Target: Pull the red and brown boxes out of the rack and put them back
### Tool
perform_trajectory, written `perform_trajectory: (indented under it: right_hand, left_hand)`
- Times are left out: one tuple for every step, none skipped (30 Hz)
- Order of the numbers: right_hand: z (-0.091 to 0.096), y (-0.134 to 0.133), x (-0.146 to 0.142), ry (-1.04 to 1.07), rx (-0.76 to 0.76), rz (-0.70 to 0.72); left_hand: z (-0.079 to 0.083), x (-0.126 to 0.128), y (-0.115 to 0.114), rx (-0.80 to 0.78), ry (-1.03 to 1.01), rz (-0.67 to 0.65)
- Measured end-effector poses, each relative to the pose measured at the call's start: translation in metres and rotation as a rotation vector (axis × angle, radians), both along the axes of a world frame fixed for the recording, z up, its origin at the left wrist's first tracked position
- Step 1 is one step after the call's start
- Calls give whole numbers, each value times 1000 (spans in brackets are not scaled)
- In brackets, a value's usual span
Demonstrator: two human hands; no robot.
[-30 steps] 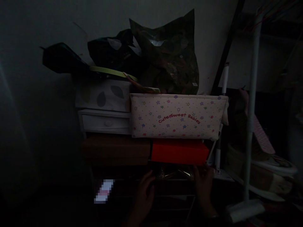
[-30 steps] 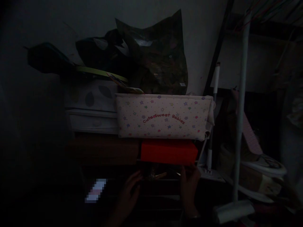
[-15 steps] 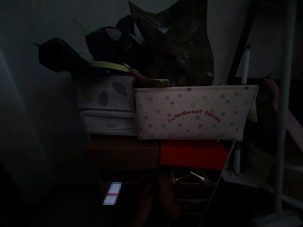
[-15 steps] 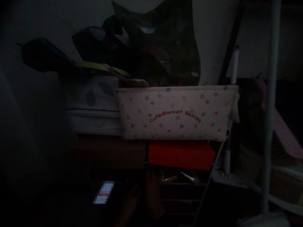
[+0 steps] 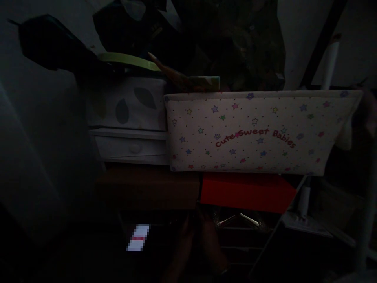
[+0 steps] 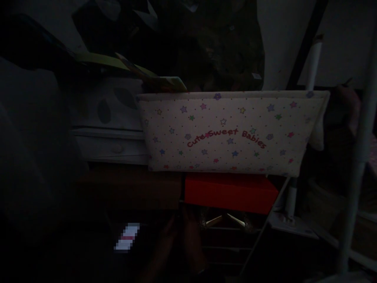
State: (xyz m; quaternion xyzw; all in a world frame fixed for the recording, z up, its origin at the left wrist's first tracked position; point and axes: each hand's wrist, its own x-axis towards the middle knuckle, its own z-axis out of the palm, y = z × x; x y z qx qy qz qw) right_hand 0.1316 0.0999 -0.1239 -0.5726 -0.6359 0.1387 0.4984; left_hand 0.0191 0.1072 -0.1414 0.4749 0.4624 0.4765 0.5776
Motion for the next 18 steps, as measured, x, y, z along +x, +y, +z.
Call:
perform_trajectory:
  right_hand:
    - [1,1,0,63,-10,12]
    - [1,1,1,128,-20,26]
    - [1,1,1,189,-19,37]
    - [1,1,1,244,-10,42]
    - [1,1,1,291,2,40]
    - [0,1,2,330,13,24]
    - [-2,1,2,361,17,-8]
    - [-4,1,3,385,18,-50]
    - [-5,1,3,401,15,-92]
    - [-7,1,3,409,10,-126]
    - [-8,1,3,413,8,-146]
    - [-8,1,3,417,13,-151]
    - [-8,1,3,422,21,-148]
    - [-8,1,2,426,26,-146]
    - [-7,1,1,431,25,-149]
    - [-7,1,1,434,23,-156]
    - [-7,1,0,436,20,-163]
    - [-7,2,0,438,21,-169]
  left_hand:
    - [4,0,1,4,-16,-9]
    - [7,-1,3,6,-33,-22]
    - [9,-2,5,6,-48,-36]
    - [11,-2,6,9,-62,-50]
    - [12,-3,8,14,-74,-62]
    - [14,-4,9,21,-84,-76]
    - [15,-5,9,29,-92,-91]
    - [16,-6,9,36,-99,-106]
    - [17,-7,8,42,-99,-118]
    - [18,-7,8,51,-94,-124]
    - [19,-8,7,62,-88,-125]
    - [20,-8,7,75,-84,-124]
    - [20,-9,7,89,-82,-123]
    - [20,-8,7,101,-84,-127]
    - [19,-8,7,107,-90,-132]
    - [18,-8,8,111,-97,-140]
    - [16,-8,9,111,-98,-145]
    - [13,-7,11,111,-93,-149]
